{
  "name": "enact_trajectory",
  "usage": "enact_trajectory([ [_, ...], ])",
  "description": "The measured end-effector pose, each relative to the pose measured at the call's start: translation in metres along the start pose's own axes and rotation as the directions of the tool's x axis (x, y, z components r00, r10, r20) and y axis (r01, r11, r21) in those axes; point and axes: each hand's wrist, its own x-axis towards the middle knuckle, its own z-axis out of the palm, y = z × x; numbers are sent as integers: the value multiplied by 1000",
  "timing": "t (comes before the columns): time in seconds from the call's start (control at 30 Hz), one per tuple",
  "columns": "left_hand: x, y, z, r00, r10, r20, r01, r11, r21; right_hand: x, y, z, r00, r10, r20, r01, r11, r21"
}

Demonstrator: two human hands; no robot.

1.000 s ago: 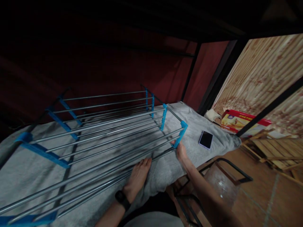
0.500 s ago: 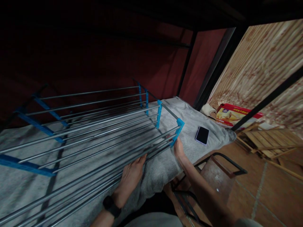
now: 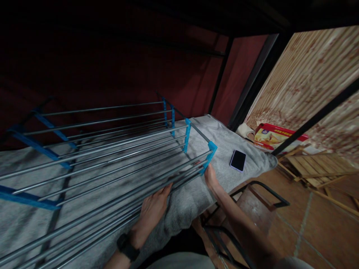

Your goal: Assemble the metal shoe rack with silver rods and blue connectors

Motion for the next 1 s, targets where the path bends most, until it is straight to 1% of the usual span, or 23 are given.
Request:
enact_trajectory([
  [0.17, -1, 2, -3, 1000, -1, 12, 1, 1000, -6, 6, -16, -2, 987, 115, 110, -113, 993, -24],
  [0.27, 0, 3, -4, 1000, -10, 25, 10, 1000, -22, 8, -21, 1, 982, 132, 137, -129, 991, -27],
  [0.37, 0, 2, -4, 1000, -5, 21, 6, 999, -36, 7, -22, 3, 983, 135, 128, -132, 991, -31],
  [0.57, -2, -1, -3, 1000, 22, -3, -22, 999, -34, 5, -18, 6, 986, 154, 69, -151, 988, -43],
  [0.73, -3, -1, -3, 1000, 14, 24, -13, 1000, -28, 4, -17, 7, 987, 152, 47, -150, 988, -38],
  [0.87, -4, -1, -2, 1000, 22, 14, -22, 999, -24, 4, -17, 7, 988, 149, 42, -148, 988, -32],
  [1.0, -3, -1, -1, 999, 25, 40, -24, 999, -26, 5, -14, 6, 989, 140, 38, -139, 989, -41],
])
